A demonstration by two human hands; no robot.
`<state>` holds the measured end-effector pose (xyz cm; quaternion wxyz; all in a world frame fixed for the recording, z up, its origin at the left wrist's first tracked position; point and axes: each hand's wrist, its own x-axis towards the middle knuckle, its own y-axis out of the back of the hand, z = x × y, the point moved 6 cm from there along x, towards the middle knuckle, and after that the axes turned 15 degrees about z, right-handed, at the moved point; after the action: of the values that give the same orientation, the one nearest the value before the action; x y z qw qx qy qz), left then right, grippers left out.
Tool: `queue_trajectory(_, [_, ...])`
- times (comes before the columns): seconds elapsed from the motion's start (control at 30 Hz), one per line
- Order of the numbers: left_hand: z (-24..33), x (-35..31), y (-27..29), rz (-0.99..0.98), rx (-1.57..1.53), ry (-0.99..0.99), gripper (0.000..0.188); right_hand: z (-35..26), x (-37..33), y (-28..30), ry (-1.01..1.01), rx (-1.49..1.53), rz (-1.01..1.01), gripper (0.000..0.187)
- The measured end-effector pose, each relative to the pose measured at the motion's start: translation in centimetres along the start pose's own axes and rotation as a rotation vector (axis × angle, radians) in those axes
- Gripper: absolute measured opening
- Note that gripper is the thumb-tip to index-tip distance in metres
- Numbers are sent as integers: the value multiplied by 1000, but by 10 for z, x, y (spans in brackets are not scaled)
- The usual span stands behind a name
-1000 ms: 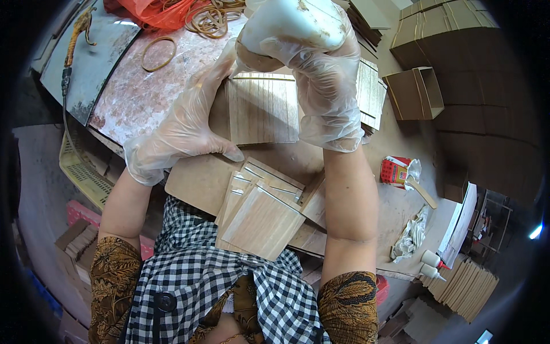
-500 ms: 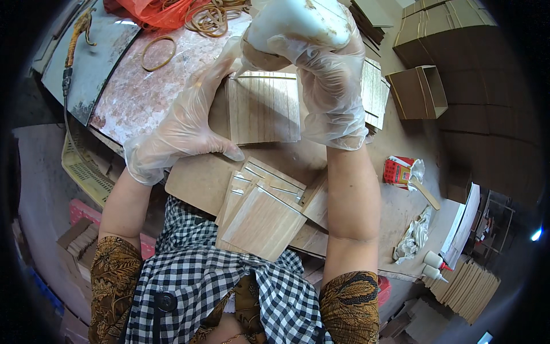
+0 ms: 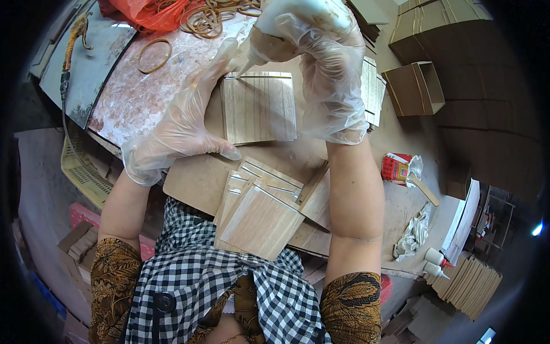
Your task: The person assembles small wooden boxes by applying glue to the edges of flat wooden panels and joining them together. They use rubber bands to secure the corners while the glue sets and place the finished boxes on the table.
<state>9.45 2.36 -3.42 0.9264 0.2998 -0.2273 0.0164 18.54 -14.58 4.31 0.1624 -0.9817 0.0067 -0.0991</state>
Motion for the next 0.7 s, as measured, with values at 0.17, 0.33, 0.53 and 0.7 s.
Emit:
queue_trajectory(0.17, [3,0,1,12,-9,-33,128,3,0,8,-8,65,52,58])
queue_trajectory(0.33, [-1,-1,-2,-43,66,-6,127,1,5,25,29,65,73,55])
queue_trajectory(0.53, [-2,-2,-2,-51,74,2,125,-7,14,50,126,-11,45,57])
queue_trajectory(0.7, [3,-1,-1,-41,62,-28,124,-13,13,72,147,20,162,52])
